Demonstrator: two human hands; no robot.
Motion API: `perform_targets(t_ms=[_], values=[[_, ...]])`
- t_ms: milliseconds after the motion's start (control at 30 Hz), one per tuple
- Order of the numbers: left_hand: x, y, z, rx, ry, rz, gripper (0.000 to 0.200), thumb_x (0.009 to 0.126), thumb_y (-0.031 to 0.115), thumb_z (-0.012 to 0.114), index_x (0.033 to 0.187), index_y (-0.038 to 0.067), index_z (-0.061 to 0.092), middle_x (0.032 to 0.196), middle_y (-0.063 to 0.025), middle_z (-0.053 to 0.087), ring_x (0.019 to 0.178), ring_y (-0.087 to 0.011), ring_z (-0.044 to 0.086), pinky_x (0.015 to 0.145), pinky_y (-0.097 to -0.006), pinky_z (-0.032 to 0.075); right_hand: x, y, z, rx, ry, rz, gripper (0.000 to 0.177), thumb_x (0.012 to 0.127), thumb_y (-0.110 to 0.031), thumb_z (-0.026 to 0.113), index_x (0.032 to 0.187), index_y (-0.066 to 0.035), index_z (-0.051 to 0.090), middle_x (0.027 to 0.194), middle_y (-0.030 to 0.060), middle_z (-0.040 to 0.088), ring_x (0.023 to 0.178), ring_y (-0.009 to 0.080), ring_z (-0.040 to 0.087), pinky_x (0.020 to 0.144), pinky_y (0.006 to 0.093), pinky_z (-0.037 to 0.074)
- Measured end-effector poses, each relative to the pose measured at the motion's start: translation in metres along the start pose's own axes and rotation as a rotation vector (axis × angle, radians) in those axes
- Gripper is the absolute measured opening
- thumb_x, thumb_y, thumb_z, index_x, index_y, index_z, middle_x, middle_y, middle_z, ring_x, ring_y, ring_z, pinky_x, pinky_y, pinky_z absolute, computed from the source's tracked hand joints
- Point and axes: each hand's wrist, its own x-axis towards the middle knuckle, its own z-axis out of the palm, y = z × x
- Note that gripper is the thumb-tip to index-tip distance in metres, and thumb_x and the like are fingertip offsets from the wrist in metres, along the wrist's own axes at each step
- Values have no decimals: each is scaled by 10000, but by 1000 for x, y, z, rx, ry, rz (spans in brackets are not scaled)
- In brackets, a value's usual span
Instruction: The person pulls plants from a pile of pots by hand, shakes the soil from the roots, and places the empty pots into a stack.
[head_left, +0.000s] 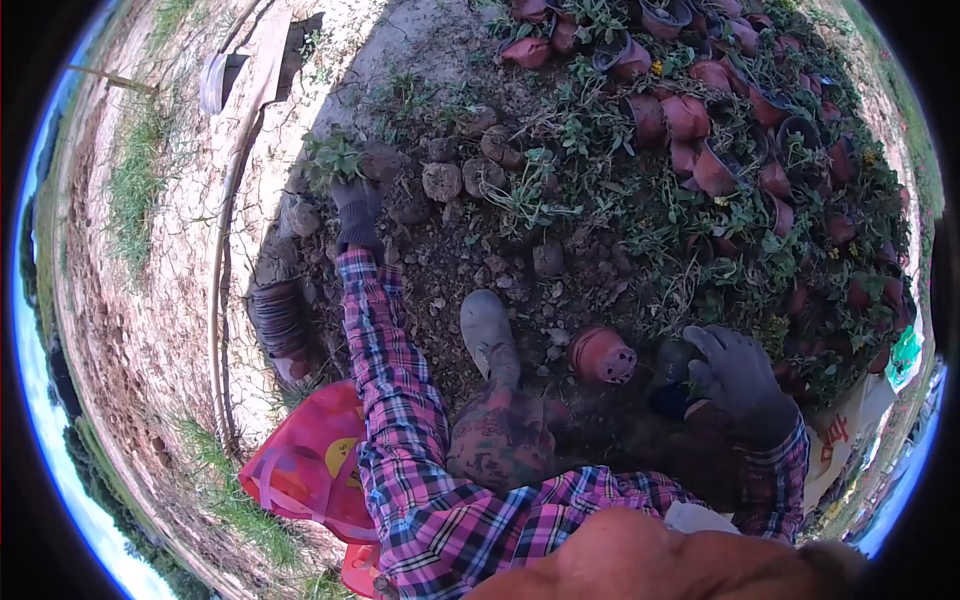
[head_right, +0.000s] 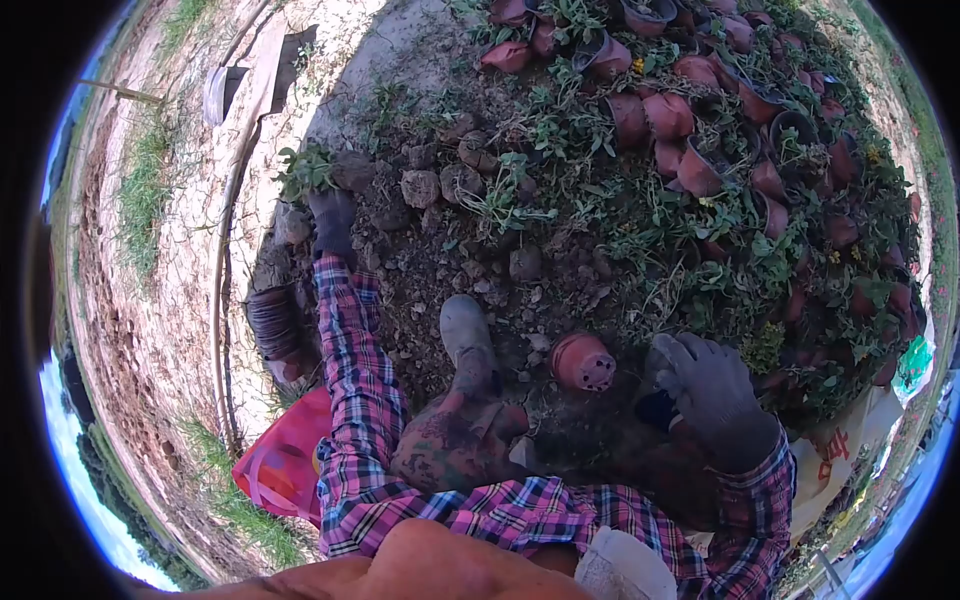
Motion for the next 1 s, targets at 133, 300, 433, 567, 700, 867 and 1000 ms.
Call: perform_targets(t_ms=[133, 300, 433, 567, 700, 867, 1000], values=[[0, -47, 58, 418, -239, -181, 293, 746, 265, 548, 951, 74, 633, 897, -158, 640, 831, -327, 622, 657, -422, 499, -3, -3, 1, -9, -6, -13, 390, 869, -295, 458, 1187, -69, 467, 1094, 136, 519, 968, 320, 514, 832, 420, 388], [-11, -8, -5, -401, 285, -369, 248, 742, 194, 552, 956, 104, 639, 902, -145, 646, 838, -326, 621, 692, -426, 482, -2, 1, 8, -78, 68, -25, 378, 820, -222, 531, 1176, -106, 479, 1062, 97, 535, 934, 260, 541, 780, 401, 413], [8, 29, -19, -573, 228, -4, 392, 735, 184, 580, 1122, 131, 553, 1033, -145, 612, 924, -321, 593, 788, -378, 467, -2, 0, 6, -103, 76, -39, 370, 818, -225, 539, 1168, -117, 485, 1061, 94, 539, 924, 262, 551, 778, 403, 425], [19, 119, 13, 73, 261, 835, 420, 791, 87, 496, 1207, 140, 473, 1364, -74, 363, 1154, -272, 465, 948, -421, 384, 2, -9, -3, -34, 20, 3, 386, 842, -247, 497, 1191, -86, 470, 1081, 121, 521, 966, 302, 512, 835, 413, 390], [48, 150, 51, 396, -73, 513, 394, 820, 75, 450, 1208, 137, 463, 1270, -124, 464, 1113, -292, 502, 890, -484, 404, 6, -1, 8, -118, 27, 0, 376, 812, -239, 549, 1164, -120, 487, 1056, 100, 540, 903, 269, 555, 753, 402, 435], [10, 144, 22, 263, -462, 194, 326, 872, 159, 407, 1184, 92, 470, 1116, -168, 572, 1004, -286, 574, 804, -442, 457, 3, -3, 2, -118, 126, -25, 372, 810, -253, 552, 1154, -123, 497, 1038, 101, 543, 898, 278, 556, 746, 397, 437], [38, 50, 62, -342, -412, 140, 391, 828, 265, 514, 1133, 21, 491, 1060, -157, 599, 939, -303, 593, 781, -353, 477, 0, -3, 5, -80, 57, -14, 364, 821, -253, 537, 1153, -109, 496, 1051, 104, 537, 920, 276, 542, 773, 399, 421]])
